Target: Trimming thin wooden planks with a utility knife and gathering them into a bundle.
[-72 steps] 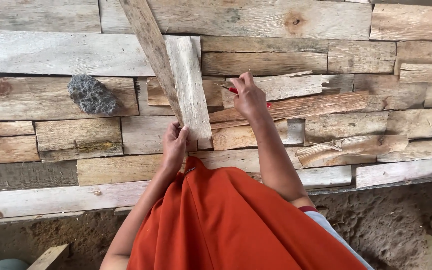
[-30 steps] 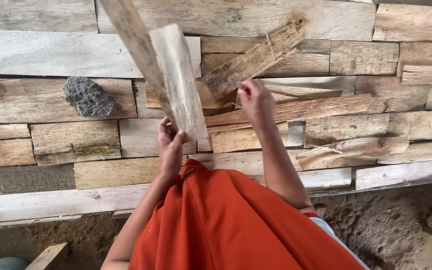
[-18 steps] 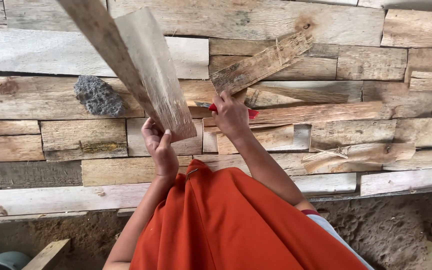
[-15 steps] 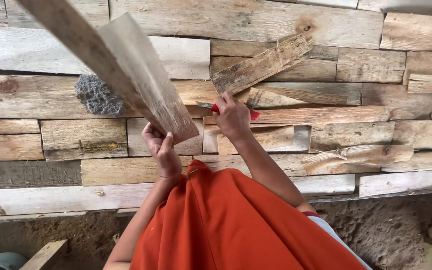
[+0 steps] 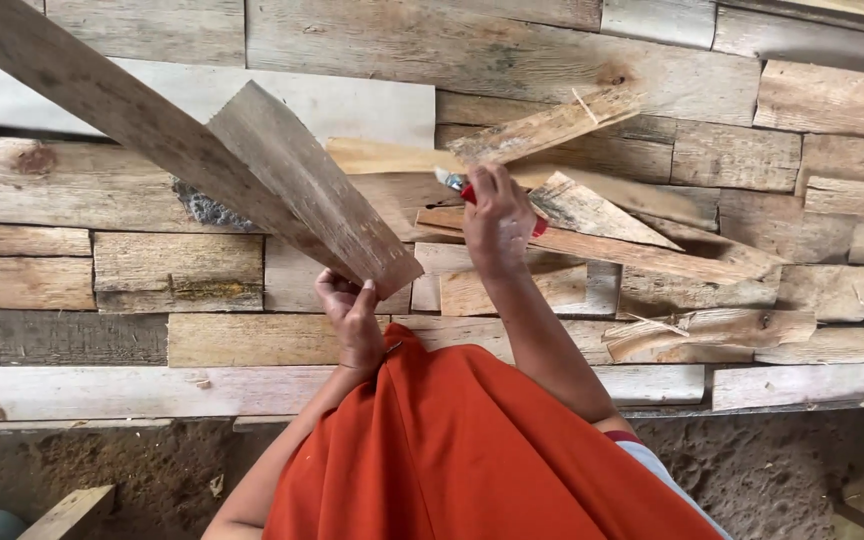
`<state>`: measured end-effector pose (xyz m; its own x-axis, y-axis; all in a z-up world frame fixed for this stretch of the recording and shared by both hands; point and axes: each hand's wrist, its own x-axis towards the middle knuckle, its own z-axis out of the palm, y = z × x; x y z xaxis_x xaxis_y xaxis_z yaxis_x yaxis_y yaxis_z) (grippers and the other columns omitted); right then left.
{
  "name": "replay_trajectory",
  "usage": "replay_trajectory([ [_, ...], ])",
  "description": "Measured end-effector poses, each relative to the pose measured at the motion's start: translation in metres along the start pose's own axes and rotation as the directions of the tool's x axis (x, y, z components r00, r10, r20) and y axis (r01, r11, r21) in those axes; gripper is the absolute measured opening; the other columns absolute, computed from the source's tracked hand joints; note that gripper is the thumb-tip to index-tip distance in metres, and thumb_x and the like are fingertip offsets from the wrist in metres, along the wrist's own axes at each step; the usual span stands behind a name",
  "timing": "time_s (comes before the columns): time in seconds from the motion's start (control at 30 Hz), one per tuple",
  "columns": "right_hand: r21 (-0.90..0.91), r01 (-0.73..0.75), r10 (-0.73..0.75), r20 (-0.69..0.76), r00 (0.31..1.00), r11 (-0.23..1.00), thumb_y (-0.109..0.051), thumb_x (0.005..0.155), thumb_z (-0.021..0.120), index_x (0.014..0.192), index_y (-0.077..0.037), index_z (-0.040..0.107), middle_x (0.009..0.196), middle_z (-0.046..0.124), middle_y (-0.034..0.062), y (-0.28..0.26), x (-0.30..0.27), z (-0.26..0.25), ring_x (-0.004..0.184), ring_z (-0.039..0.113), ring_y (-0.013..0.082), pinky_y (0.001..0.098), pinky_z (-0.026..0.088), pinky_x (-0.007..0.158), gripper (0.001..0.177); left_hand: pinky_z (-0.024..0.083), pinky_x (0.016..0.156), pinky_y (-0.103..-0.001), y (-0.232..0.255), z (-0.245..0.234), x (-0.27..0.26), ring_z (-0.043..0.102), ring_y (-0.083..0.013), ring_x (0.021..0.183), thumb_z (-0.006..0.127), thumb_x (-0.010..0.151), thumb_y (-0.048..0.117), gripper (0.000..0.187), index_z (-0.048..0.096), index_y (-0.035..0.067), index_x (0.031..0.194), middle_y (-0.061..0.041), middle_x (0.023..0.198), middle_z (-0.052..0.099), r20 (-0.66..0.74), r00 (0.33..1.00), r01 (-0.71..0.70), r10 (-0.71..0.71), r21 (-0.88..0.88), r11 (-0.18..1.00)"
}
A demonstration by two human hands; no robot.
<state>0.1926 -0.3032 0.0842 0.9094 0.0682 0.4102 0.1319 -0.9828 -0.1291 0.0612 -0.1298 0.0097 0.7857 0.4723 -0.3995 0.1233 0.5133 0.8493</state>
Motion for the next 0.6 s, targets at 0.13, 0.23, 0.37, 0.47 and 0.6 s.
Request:
replay_trajectory([
  [0.13, 0.000, -0.017, 0.017, -0.077, 0.997, 1.000, -0.004, 0.088, 0.079, 0.105, -0.010, 0.073, 0.098, 0.073, 0.0058, 0.008, 0.021, -0.003, 0.072, 0.074, 0.0202, 0.0310, 0.064, 0.062, 0.019, 0.054, 0.072, -0.020, 0.015, 0.006, -0.005, 0.054, -0.0092, 0.090, 0.061, 0.090, -0.001, 0.045, 0.039, 0.013, 0.126, -0.002, 0.105, 0.048, 0.004, 1.000, -0.025, 0.025, 0.023, 0.999],
  [0.23, 0.086, -0.004, 0.019, -0.174, 0.984, 0.996, -0.007, 0.093, 0.077, 0.105, -0.011, 0.070, 0.096, 0.072, 0.0062, 0.024, 0.031, 0.005, 0.072, 0.073, 0.0201, 0.0296, 0.064, 0.062, 0.015, 0.054, 0.072, -0.020, 0.023, 0.009, -0.005, 0.054, -0.0098, 0.091, 0.061, 0.091, 0.000, 0.044, 0.037, 0.013, 0.126, -0.003, 0.105, 0.048, 0.007, 0.999, -0.033, 0.033, -0.005, 0.999],
  [0.37, 0.240, 0.080, -0.010, -0.279, 0.960, 0.967, -0.020, 0.096, 0.076, 0.107, -0.015, 0.069, 0.096, 0.070, 0.0047, 0.022, 0.039, -0.005, 0.078, 0.071, 0.0179, 0.0310, 0.064, 0.066, 0.013, 0.055, 0.071, -0.022, 0.024, 0.015, 0.001, 0.055, -0.0105, 0.088, 0.060, 0.093, 0.000, 0.043, 0.037, 0.012, 0.127, -0.003, 0.104, 0.049, 0.036, 0.999, -0.028, 0.027, 0.028, 0.999],
  [0.47, 0.220, 0.191, -0.133, -0.251, 0.959, 0.957, -0.016, 0.086, 0.077, 0.110, -0.020, 0.072, 0.095, 0.065, 0.0022, 0.023, 0.027, 0.012, 0.086, 0.067, 0.0196, 0.0332, 0.060, 0.074, 0.025, 0.055, 0.071, -0.022, 0.023, 0.029, 0.005, 0.056, -0.0115, 0.087, 0.059, 0.093, -0.002, 0.043, 0.037, 0.011, 0.128, -0.004, 0.104, 0.051, 0.114, 0.993, 0.025, -0.033, 0.063, 0.998],
  [0.6, 0.098, 0.277, -0.281, 0.024, 0.959, 0.956, -0.013, 0.058, 0.086, 0.108, -0.025, 0.070, 0.094, 0.056, -0.0019, -0.013, 0.014, -0.010, 0.086, 0.060, 0.0206, 0.0379, 0.059, 0.061, 0.053, 0.056, 0.071, -0.021, -0.001, 0.039, 0.015, 0.057, -0.0116, 0.088, 0.062, 0.091, -0.002, 0.045, 0.039, 0.008, 0.129, -0.006, 0.108, 0.057, 0.187, 0.977, 0.082, -0.106, 0.135, 0.987],
])
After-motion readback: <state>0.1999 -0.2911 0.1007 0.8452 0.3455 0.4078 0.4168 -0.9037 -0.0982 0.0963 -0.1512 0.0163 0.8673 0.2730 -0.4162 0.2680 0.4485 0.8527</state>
